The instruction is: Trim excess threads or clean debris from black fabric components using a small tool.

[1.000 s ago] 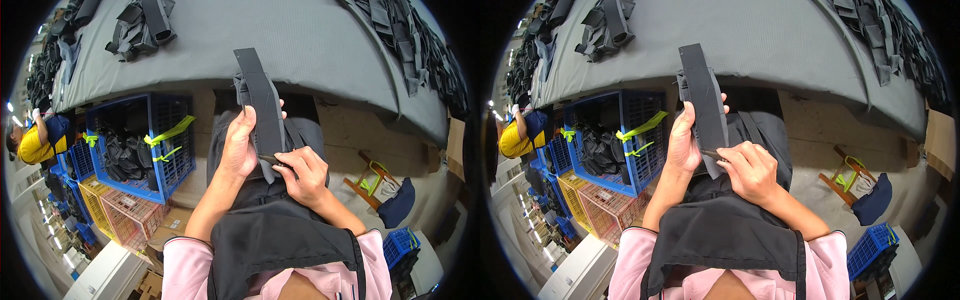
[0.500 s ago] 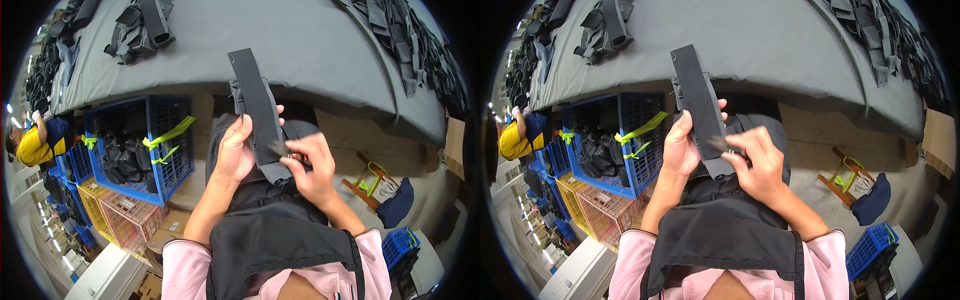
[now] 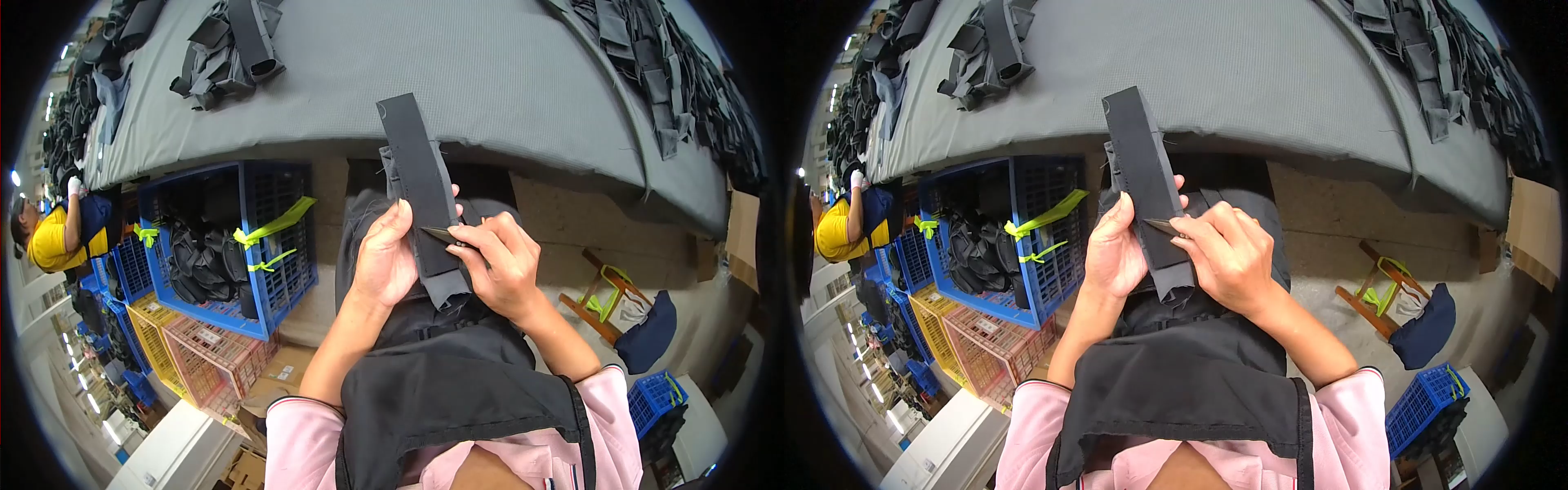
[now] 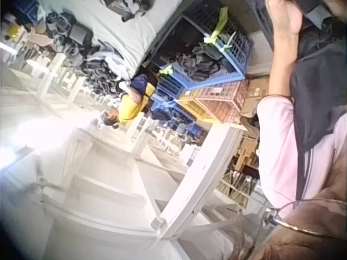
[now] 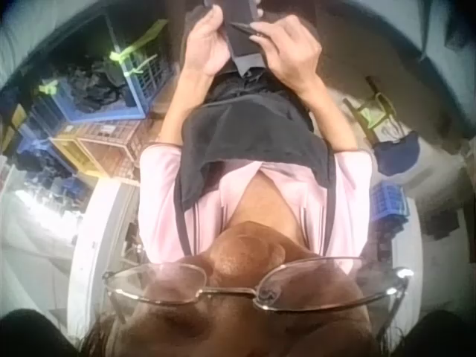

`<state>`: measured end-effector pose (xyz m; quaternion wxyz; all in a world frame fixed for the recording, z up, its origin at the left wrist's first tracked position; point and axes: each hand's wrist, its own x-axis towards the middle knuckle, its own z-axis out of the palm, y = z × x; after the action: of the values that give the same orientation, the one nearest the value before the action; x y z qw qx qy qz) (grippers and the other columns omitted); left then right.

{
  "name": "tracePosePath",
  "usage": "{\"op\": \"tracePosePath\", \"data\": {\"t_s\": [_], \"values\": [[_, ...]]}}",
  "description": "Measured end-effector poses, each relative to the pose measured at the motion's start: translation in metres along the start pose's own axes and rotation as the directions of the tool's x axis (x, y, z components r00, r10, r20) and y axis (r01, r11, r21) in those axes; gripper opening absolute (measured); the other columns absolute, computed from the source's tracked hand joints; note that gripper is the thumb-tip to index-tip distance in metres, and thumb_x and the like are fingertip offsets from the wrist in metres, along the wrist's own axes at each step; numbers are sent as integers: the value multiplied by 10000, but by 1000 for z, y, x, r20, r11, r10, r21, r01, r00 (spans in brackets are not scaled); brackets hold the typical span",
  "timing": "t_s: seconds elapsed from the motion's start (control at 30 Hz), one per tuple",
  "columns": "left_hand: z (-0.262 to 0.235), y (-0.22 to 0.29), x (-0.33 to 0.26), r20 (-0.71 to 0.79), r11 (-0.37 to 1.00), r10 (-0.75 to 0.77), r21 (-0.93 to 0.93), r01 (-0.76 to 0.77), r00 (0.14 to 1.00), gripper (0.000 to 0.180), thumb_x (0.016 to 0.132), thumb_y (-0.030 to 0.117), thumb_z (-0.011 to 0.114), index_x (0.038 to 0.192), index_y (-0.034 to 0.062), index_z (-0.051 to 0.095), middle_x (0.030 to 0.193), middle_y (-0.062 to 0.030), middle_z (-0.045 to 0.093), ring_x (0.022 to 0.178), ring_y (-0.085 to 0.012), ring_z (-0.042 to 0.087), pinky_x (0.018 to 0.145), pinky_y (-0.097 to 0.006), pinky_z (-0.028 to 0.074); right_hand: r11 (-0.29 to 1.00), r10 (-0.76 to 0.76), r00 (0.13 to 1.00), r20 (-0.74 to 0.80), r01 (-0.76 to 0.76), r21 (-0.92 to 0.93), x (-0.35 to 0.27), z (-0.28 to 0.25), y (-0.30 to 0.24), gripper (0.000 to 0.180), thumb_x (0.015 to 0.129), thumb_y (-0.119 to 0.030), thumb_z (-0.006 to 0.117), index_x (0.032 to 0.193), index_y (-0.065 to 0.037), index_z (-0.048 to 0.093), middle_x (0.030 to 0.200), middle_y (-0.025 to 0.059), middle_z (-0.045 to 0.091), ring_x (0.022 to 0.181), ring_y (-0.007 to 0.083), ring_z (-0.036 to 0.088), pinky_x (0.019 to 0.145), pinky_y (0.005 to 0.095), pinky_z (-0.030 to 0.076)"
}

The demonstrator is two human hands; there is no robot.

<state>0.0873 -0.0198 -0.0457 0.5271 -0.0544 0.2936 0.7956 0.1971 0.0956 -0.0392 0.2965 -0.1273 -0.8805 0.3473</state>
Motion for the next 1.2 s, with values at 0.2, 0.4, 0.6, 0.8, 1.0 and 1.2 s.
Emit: {"op": "tracePosePath", "data": {"t_s": [0.2, 0.4, 0.6, 0.8, 1.0, 1.2], "values": [[1, 0, 1, -33, 1000, 2, 32, -1, 999, 457, 967, 301, 433, 1250, -57, 467, 1288, -190, 501, 1108, -277, 554, 941, -394, 468, 988, 104, 993, 64, -110, 110, 4, -4, 2, 264, 636, -43, 748, 883, -58, 656, 702, 66, 525, 568, 207, 523, 498, 317, 424], [-2, 8, 1, -103, 998, 26, 52, -21, 994, 452, 972, 270, 423, 1293, -49, 404, 1279, -223, 495, 1086, -322, 566, 943, -435, 477, 949, 281, 959, -30, -273, 160, -18, -14, 11, 286, 659, -10, 752, 925, -49, 655, 765, 70, 542, 588, 172, 546, 510, 273, 463], [3, 8, 1, -131, 991, 30, 134, -12, 991, 441, 978, 266, 410, 1283, -52, 419, 1270, -220, 508, 1065, -303, 583, 940, -420, 478, 954, 247, 969, 4, -245, 171, -17, -12, 10, 297, 659, -12, 752, 934, -50, 647, 784, 66, 548, 601, 163, 555, 503, 272, 457], [3, 6, 1, -135, 986, 11, 166, 11, 991, 446, 970, 292, 429, 1246, -55, 473, 1244, -203, 537, 1043, -268, 596, 881, -371, 500, 943, 243, 970, -28, -229, 240, -16, -5, 14, 291, 660, 15, 744, 931, -27, 647, 774, 64, 534, 621, 152, 525, 517, 258, 443], [-10, 2, 2, -81, 996, -57, 70, 63, 995, 418, 983, 258, 395, 1277, -35, 439, 1242, -192, 538, 1055, -267, 591, 876, -382, 520, 966, 205, 975, -87, -188, 176, -21, -6, 14, 263, 651, -16, 753, 895, -32, 655, 729, 63, 535, 580, 170, 535, 485, 275, 434], [-9, 0, 2, -118, 993, -44, 101, 56, 992, 406, 985, 246, 391, 1274, -35, 441, 1234, -183, 544, 1080, -277, 578, 898, -385, 509, 970, 204, 974, -102, -187, 155, -24, -10, 14, 271, 642, -20, 755, 893, -41, 654, 722, 62, 532, 574, 179, 532, 476, 287, 427]]}}
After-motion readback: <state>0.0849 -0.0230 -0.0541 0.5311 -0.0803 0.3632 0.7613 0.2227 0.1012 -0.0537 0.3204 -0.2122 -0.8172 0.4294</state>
